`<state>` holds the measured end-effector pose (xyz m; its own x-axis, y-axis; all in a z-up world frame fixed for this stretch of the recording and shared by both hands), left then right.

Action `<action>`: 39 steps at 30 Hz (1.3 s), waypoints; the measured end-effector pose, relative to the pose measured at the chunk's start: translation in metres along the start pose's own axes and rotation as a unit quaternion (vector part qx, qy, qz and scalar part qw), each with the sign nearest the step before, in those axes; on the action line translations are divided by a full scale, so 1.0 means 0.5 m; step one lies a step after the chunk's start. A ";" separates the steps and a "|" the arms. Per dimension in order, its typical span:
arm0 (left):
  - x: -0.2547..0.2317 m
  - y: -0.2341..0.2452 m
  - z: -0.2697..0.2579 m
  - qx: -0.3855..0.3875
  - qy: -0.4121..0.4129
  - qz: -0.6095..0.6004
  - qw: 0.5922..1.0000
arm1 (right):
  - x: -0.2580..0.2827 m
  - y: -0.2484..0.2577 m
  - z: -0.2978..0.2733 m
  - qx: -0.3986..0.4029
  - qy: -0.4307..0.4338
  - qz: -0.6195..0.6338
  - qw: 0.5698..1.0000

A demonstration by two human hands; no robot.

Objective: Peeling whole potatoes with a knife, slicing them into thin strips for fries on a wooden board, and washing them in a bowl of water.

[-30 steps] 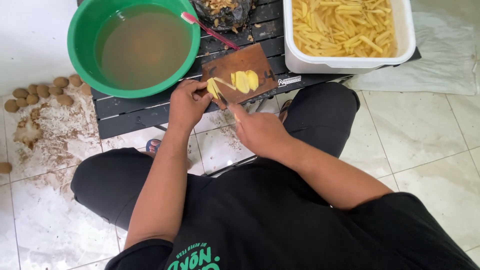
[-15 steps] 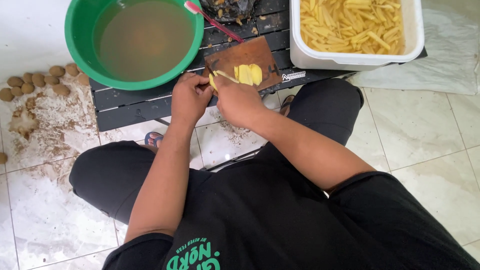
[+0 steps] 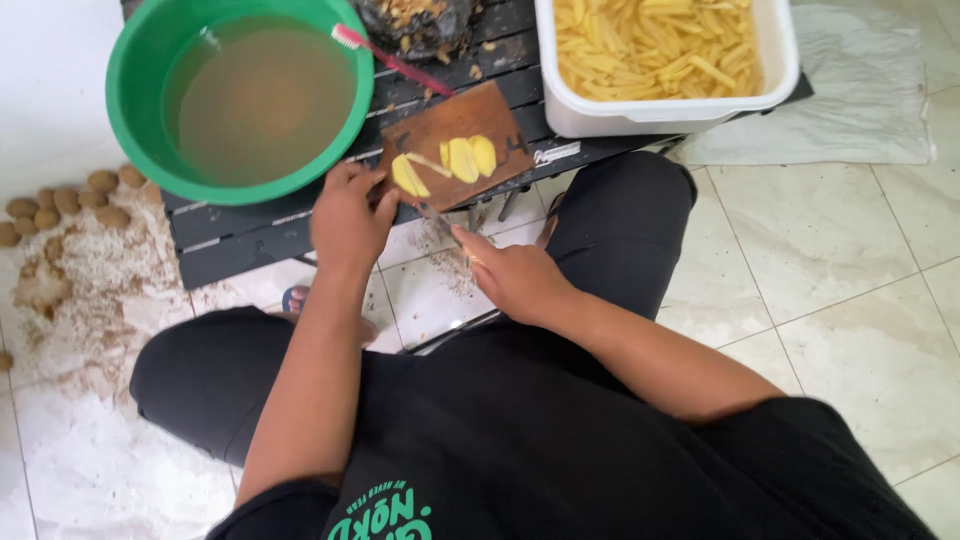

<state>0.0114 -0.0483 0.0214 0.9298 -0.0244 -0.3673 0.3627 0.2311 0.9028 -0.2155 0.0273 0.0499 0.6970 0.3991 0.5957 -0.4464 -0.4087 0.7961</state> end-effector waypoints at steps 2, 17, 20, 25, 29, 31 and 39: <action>-0.022 0.052 -0.028 -0.018 -0.024 0.078 0.997 | -0.038 0.033 -0.014 -0.021 -0.037 0.010 0.999; 0.009 0.031 -0.093 -0.022 -0.073 0.145 0.986 | -0.137 0.174 -0.029 -0.133 -0.062 0.289 0.946; -0.008 0.058 -0.098 0.110 0.031 0.083 0.990 | -0.163 0.214 -0.035 -0.186 -0.047 0.341 0.920; -0.008 0.084 -0.120 0.216 0.149 -0.029 0.965 | -0.253 0.273 -0.046 -0.286 -0.052 0.391 0.873; -0.051 0.169 -0.126 0.183 0.156 -0.115 0.964 | -0.292 0.336 -0.082 -0.392 -0.137 0.434 0.799; -0.081 0.205 -0.115 0.175 0.138 -0.130 0.966 | -0.285 0.361 -0.102 -0.394 -0.194 0.461 0.771; -0.276 0.245 0.037 0.107 0.013 -0.116 0.987 | -0.121 0.444 -0.141 -0.360 0.080 0.003 0.930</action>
<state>-0.0715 -0.0345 0.1869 0.8188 -0.0260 -0.5735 0.5739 0.0107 0.8189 -0.3961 -0.0297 0.1980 0.6260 0.5389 0.5636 -0.7504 0.2199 0.6233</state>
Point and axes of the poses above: each hand's wrist, its own z-axis towards the middle knuckle, its own y-axis out of the back of the hand, x = y × z, the point moved 6 cm from there along z, towards the middle knuckle, and after that the axes turned 4 degrees about z, right-handed, at the moved point
